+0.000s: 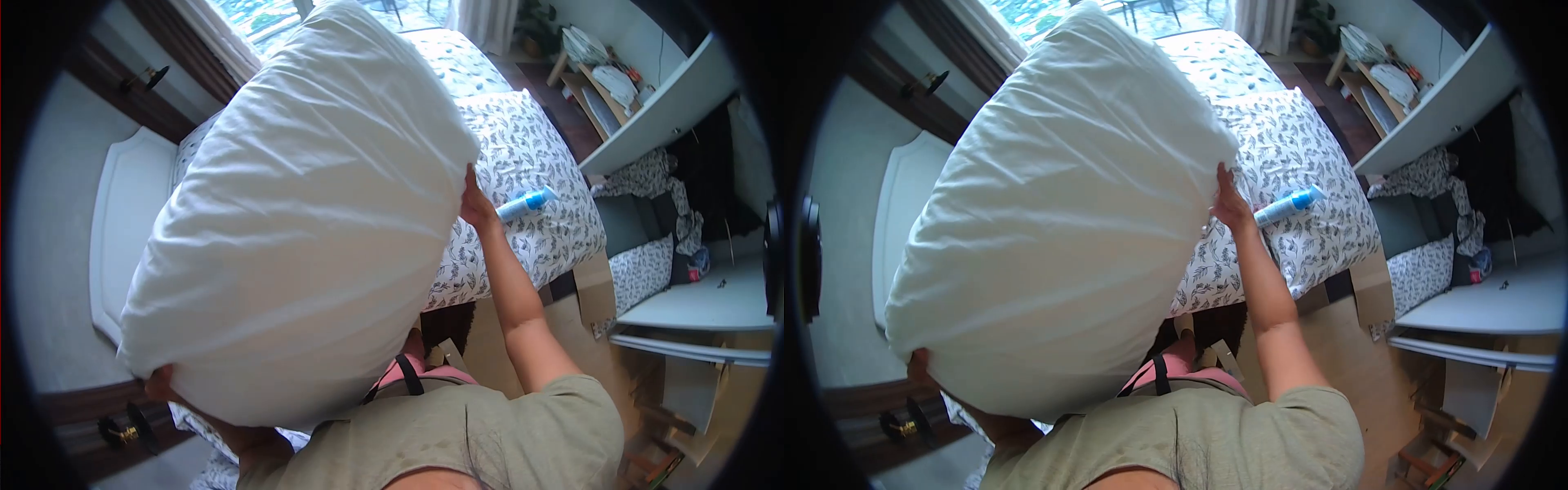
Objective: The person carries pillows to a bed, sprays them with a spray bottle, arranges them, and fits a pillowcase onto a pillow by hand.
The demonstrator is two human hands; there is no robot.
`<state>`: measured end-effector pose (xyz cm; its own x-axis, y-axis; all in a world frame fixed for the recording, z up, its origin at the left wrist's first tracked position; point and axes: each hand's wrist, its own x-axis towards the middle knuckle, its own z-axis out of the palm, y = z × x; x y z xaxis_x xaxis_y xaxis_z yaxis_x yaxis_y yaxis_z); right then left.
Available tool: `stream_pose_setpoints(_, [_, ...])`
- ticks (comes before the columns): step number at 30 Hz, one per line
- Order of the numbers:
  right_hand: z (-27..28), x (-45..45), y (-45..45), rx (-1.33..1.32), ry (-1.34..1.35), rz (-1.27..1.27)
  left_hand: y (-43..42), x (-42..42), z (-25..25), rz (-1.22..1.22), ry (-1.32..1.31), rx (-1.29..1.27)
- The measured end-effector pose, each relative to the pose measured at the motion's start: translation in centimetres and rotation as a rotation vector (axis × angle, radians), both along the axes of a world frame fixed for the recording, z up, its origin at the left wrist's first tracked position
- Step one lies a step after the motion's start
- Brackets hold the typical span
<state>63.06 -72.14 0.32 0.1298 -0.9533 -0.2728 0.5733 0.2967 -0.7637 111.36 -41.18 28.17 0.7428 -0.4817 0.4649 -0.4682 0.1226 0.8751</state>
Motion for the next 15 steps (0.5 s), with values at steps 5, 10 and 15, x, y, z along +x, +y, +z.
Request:
stream_pose_setpoints(5, [18.9, 2.2, -0.7, -0.438, -0.235, -0.074, 2.9, 6.0, -6.1, -0.084, -0.182, 0.023])
stream_pose_setpoints(10, [36.7, 3.6, -0.1, -0.763, -0.337, -0.163, -1.4, -1.4, -4.0, -0.309, 0.339, -0.056])
stream_pose_setpoints(15, [42.4, 10.2, 7.9, -1.005, -0.065, -0.34, -4.7, -3.2, 0.7, -0.281, -0.171, -0.132])
